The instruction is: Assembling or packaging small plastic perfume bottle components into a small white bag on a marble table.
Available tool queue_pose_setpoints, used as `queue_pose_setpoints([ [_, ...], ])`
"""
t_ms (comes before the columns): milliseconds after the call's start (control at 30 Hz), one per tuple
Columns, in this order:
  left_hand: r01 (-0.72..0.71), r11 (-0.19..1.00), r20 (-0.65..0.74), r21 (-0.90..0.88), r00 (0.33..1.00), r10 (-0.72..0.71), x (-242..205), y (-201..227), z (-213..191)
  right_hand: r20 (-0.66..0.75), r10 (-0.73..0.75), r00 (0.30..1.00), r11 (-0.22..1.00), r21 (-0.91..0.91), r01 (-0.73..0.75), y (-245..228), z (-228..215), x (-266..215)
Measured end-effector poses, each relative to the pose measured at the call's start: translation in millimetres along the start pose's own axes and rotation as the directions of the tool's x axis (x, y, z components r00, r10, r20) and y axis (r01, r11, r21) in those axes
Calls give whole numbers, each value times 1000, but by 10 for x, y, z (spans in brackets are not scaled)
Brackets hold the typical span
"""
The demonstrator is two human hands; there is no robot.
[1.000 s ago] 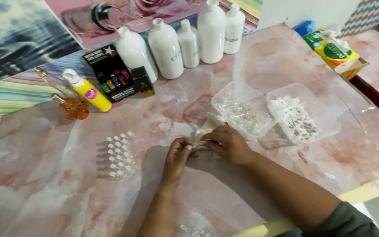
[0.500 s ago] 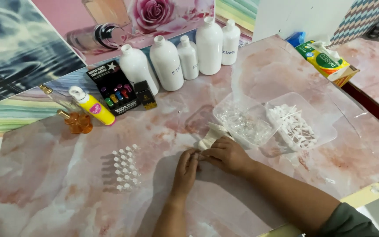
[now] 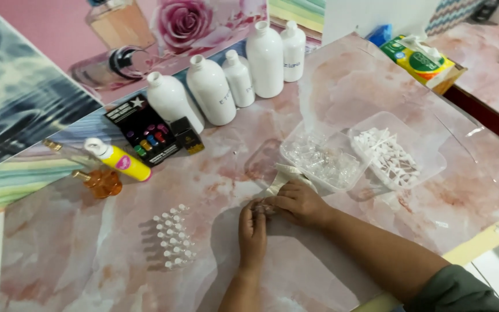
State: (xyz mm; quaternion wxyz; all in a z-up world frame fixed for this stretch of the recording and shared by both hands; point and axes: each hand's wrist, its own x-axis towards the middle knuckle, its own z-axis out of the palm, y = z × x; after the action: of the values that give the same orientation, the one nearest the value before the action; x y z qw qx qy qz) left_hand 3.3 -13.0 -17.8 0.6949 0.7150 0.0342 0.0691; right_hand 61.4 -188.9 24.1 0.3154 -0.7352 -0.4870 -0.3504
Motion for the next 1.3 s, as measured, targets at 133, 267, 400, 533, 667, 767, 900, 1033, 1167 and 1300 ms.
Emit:
queue_pose_setpoints([
  [133,-100,991,-39,87,994,104,29,-60,-11,30,-2,1000,999,-33,3,67,39,-118],
  [267,-193,977,6,94,981,193,14,252,-14,-89,39,995,998,53,-34,143,148,-148],
  [400,-253,956,-24,152,965,259,61,98,-11,-111,53,992,987,155,-36,110,129,-132],
  [533,-197,968,-76,152,975,211,79,-69,33,-120,61,991,974,224,-33,15,50,-13],
  [667,-129,973,-84,191,986,147,1,95,37,-93,115,989,957,278,-85,47,82,-63],
  [767,-104,971,-66,214,991,120,5,125,10,-85,134,987,946,307,-102,24,79,-44],
  [900,-150,950,-55,272,984,171,54,48,-17,-55,168,984,927,348,-139,9,56,-36],
  [1033,-199,938,-41,282,975,219,88,-6,-14,-39,137,990,928,353,-115,46,83,-119],
  [1167,-250,935,-28,251,964,265,117,-77,-22,-54,156,986,908,402,-122,70,108,-143],
  [1300,-259,955,13,145,966,260,60,11,-1,-3,217,976,951,228,-211,194,149,-316],
])
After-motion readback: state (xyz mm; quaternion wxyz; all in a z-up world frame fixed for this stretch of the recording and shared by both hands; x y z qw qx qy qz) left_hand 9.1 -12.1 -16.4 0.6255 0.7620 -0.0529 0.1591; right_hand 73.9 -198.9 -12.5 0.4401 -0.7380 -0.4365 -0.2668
